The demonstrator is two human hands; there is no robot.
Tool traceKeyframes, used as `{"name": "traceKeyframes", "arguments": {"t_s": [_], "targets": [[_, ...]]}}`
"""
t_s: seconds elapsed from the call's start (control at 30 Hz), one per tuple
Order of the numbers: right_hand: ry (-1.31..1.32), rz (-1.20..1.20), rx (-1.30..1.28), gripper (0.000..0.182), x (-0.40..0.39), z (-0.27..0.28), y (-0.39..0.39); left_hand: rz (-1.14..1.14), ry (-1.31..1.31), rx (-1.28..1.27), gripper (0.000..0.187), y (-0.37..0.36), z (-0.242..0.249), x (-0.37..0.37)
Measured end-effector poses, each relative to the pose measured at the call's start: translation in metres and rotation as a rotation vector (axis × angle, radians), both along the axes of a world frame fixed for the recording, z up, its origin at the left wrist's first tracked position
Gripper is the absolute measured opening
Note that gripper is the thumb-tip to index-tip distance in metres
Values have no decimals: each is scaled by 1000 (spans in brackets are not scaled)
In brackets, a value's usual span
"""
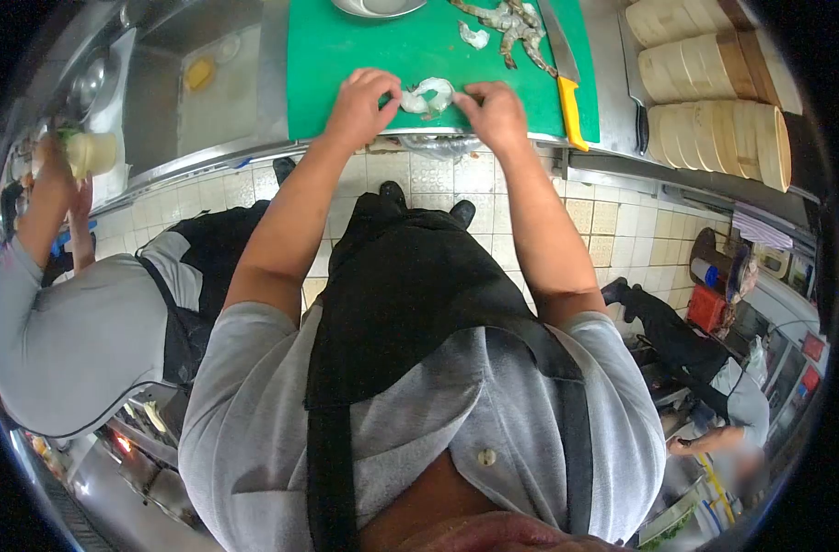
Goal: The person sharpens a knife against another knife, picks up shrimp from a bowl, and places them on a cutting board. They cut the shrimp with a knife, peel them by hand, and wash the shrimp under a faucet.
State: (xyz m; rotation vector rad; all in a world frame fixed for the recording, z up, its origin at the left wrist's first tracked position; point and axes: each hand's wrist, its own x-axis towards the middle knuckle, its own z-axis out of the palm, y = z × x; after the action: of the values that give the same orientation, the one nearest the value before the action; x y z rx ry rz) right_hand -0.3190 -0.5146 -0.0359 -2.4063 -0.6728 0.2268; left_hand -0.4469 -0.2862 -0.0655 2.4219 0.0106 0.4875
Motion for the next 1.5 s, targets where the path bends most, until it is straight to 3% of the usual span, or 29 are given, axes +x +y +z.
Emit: {"name": "traceKeyframes", "arguments": {"t_s": [0.3, 0.5, 0.8, 0.9, 1.1, 1.2, 1.5], "targets": [[65, -23, 24, 20, -2, -17, 21, 42, 103, 192, 42, -38, -7, 33], [212, -79, 150, 18, -3, -18, 14, -4, 147, 79, 25, -31, -11, 35], [748, -173, 672, 19, -6, -10, 14, -53, 164, -200, 16, -21, -10, 31], [736, -160, 671, 18, -13, -7, 18, -51, 136, -214, 19, -23, -6, 31], [458, 20, 530, 16, -19, -15, 28, -68, 128, -253, 22, -20, -7, 33], [500, 19, 470, 16, -13, -15, 30, -103, 181, -241, 23, -16, -4, 31], [642, -36, 712, 20, -5, 5, 38, -122, 211, -179, 33, -15, -4, 28]]}}
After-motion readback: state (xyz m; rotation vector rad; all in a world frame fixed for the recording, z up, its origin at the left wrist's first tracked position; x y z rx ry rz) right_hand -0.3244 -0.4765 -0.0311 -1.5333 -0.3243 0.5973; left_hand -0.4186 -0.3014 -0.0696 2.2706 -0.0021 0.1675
